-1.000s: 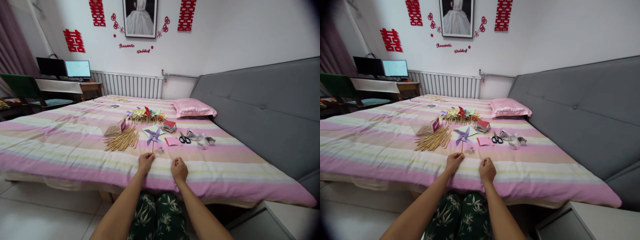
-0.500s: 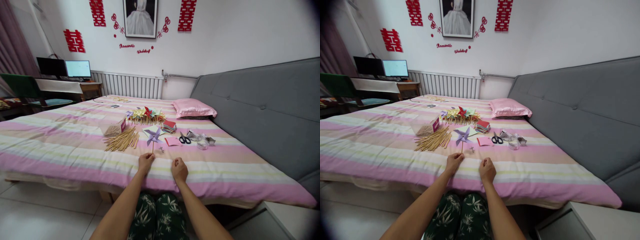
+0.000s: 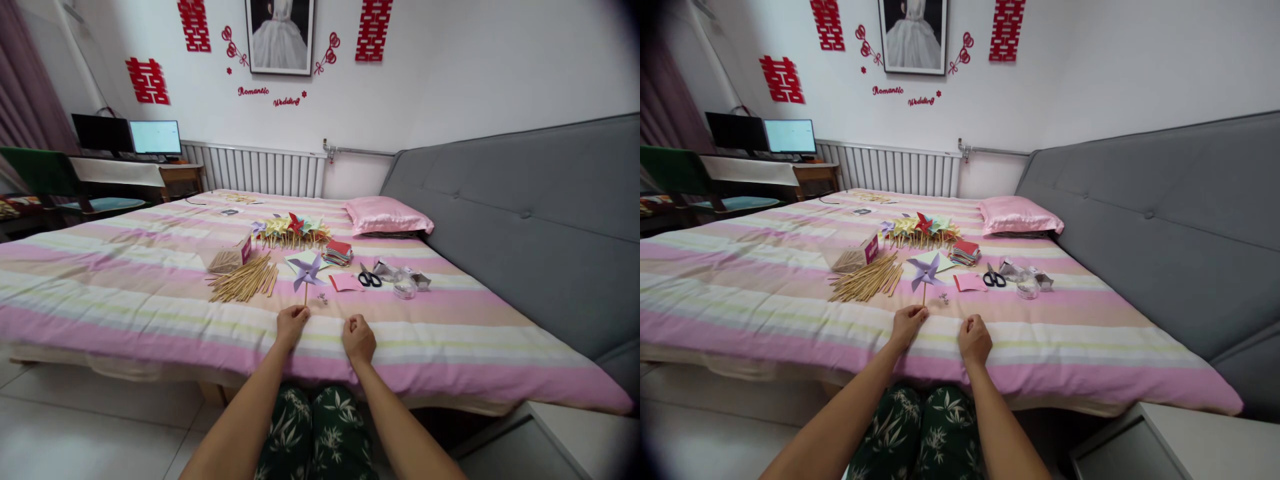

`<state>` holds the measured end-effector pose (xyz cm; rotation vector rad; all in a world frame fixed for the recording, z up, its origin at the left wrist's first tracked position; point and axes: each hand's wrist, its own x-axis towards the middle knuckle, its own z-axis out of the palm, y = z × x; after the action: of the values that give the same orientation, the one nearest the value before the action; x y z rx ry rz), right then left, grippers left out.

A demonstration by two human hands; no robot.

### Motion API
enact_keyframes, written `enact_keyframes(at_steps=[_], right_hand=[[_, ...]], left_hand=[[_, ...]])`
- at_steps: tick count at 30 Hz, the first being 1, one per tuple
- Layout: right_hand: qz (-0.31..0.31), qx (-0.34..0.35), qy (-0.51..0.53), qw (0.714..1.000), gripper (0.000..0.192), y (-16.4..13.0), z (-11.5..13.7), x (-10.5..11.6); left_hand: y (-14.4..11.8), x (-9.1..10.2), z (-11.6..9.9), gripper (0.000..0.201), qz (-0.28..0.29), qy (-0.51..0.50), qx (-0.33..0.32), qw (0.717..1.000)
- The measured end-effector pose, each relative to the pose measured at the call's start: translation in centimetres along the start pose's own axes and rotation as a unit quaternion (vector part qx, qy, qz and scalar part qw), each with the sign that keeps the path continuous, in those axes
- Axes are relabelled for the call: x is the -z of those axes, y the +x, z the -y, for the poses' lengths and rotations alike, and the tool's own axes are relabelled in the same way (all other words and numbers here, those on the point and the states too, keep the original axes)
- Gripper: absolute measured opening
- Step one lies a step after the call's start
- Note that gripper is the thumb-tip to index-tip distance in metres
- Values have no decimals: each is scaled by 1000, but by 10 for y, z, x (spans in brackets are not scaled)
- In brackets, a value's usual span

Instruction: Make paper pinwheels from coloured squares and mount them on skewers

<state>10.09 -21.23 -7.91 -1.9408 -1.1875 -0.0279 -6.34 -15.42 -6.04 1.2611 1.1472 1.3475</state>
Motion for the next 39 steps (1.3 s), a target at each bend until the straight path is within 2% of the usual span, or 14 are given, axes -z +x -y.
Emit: enact_keyframes(at_steps=[39], right_hand=[[0, 0, 0, 1000, 11, 0, 0, 0]], left_hand=[[7, 2, 16, 26, 7, 2, -10, 1000]])
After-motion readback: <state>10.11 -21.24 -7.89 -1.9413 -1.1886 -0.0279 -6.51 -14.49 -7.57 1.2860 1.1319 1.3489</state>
